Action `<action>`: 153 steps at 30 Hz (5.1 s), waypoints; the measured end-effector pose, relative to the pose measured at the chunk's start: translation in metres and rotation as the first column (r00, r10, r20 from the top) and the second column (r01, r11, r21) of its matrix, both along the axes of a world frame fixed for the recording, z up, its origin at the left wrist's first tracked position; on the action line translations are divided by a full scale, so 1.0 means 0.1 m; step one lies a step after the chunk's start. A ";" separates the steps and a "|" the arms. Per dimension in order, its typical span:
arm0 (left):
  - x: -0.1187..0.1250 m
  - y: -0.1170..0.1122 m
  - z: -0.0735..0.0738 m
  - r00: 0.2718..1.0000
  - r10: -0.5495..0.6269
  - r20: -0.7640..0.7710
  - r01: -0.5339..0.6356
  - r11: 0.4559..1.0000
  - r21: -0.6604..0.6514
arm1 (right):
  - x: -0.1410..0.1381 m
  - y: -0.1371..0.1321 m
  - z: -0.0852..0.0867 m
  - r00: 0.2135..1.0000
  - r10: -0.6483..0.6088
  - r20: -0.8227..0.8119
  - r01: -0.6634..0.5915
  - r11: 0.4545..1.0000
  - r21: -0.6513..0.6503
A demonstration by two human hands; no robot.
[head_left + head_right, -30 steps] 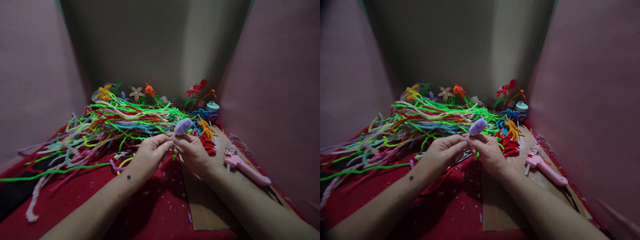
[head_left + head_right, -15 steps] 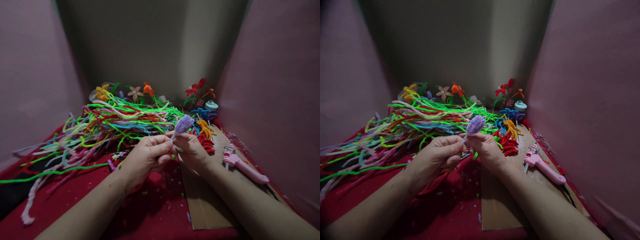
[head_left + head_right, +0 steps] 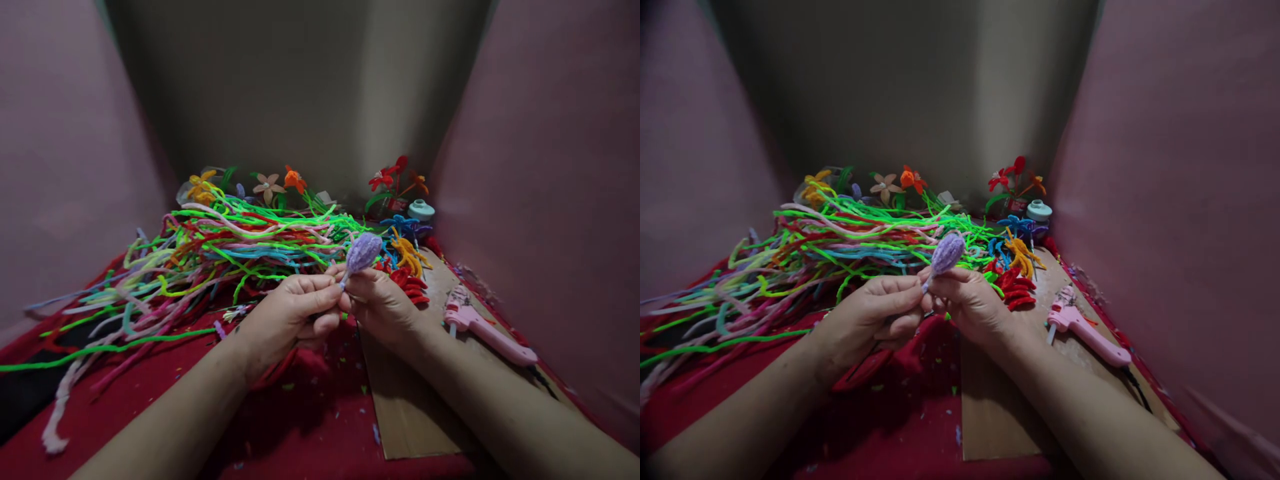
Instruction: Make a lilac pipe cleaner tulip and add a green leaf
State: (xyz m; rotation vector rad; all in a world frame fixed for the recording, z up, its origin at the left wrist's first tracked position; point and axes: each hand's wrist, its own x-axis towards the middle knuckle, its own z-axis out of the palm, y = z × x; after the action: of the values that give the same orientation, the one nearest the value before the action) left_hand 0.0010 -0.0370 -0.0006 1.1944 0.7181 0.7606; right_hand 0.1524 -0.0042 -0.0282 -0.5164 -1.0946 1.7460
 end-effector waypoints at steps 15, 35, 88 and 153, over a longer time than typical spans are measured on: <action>0.07 0.00 -0.05 0.749 0.599 -0.285 -0.253 0.655 0.711 | -0.02 -0.03 -0.05 0.979 -0.182 0.089 0.164 0.971 0.176; 0.05 0.01 -0.03 0.962 0.079 0.261 -0.053 0.993 -0.107 | -0.01 -0.03 0.00 1.000 0.004 -0.013 -0.003 0.999 0.054; 0.11 -0.04 0.00 0.771 0.571 -0.281 -0.341 0.743 0.575 | -0.05 -0.07 -0.05 0.989 -0.150 0.020 0.144 0.974 0.173; 0.02 -0.01 0.03 0.981 0.154 0.122 -0.146 0.987 -0.066 | 0.01 -0.02 -0.03 0.999 -0.037 -0.012 0.038 0.986 0.160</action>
State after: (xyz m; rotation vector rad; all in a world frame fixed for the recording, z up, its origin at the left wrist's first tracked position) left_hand 0.0027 -0.0381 0.0029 1.0391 0.7255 0.9273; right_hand 0.1531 -0.0064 -0.0308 -0.4264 -1.1995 1.6105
